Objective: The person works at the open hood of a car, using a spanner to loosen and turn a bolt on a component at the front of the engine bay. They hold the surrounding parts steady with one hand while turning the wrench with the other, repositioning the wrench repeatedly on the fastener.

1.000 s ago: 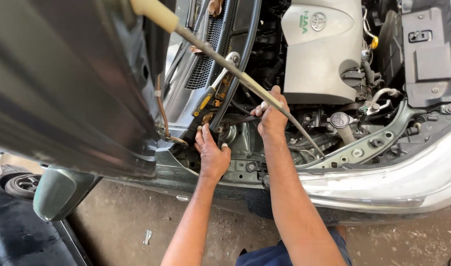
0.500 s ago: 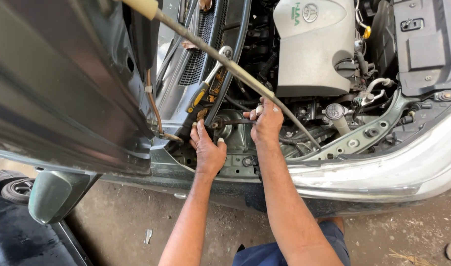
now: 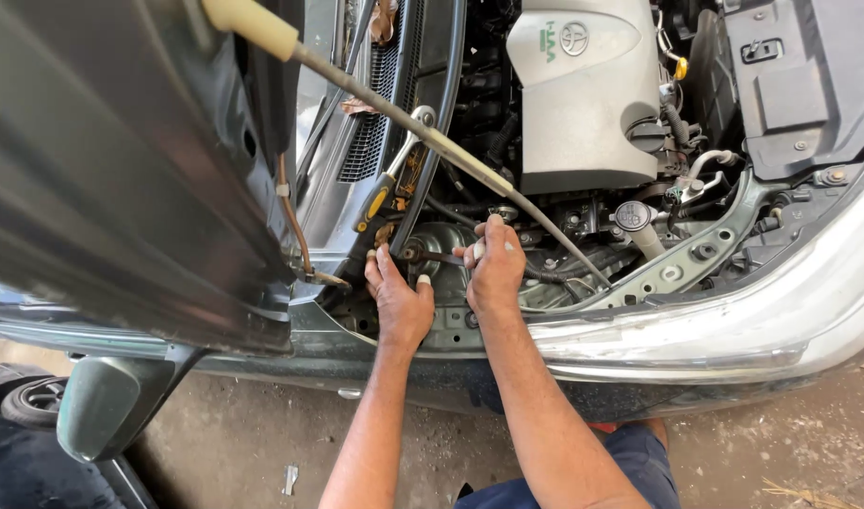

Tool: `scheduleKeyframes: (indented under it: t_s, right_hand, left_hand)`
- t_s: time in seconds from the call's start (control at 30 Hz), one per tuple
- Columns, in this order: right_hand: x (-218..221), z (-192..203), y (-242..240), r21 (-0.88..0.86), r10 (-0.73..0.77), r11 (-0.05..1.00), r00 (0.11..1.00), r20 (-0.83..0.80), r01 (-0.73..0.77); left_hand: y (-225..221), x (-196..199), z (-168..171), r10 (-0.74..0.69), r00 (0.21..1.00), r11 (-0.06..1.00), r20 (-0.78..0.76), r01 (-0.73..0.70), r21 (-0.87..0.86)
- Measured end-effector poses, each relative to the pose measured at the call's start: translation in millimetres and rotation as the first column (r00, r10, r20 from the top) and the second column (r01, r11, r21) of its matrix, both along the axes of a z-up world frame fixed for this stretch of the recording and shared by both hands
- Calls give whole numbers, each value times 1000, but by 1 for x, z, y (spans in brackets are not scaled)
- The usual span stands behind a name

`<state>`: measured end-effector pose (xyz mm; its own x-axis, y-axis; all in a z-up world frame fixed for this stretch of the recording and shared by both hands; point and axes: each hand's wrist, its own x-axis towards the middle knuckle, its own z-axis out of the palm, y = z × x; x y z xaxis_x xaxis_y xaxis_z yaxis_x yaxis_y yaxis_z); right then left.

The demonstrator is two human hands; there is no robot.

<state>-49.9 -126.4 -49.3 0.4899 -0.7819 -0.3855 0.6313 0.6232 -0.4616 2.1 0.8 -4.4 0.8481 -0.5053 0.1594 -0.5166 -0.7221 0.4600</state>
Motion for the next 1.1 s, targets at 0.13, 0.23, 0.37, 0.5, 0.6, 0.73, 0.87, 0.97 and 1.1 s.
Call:
scheduleKeyframes:
  t_s: [0.13,0.23,0.37,0.5,0.6,0.73,0.87,0.97,1.1]
  right_hand:
    - [-3,-2,3,12,32,999,999,-16,-32]
    - [-2,-3,5,0,41,999,999,-29,-41]
    - [1,-1,7,-26,59,998,996,-64,-61]
    - [4,2,1,-55,62,996,990,-128,-69]
    - [14,-5,-16,-78,73,993,985,-156,-86]
    - [42,-6,-58,-65,229,968,958,-174,-243]
    - [89,-5,-104,-13,412,903,875,-256,-429]
    - [136,-27,-121,79,503,859,806,-312,-506]
    - [138,-50,-119,71,489,867,816,-307,-493]
  left_hand:
    - [6,0,-5,-5,1000,1000,11,5,9]
    - [3,4,-6,-12,1000,1000,14,12,9]
    - [3,0,3,9,999,1000,-38,-8,25]
    - [-1,-1,10,-14,997,1000,-75,16,20]
    - [0,-2,8,-3,992,999,-128,8,35]
    - [-1,-1,9,-5,993,999,-120,9,31]
    - [4,5,-8,-13,1000,1000,-27,12,-10]
    - [1,10,-6,-34,997,999,67,34,-2]
    - [-1,4,5,11,1000,1000,-9,-11,0]
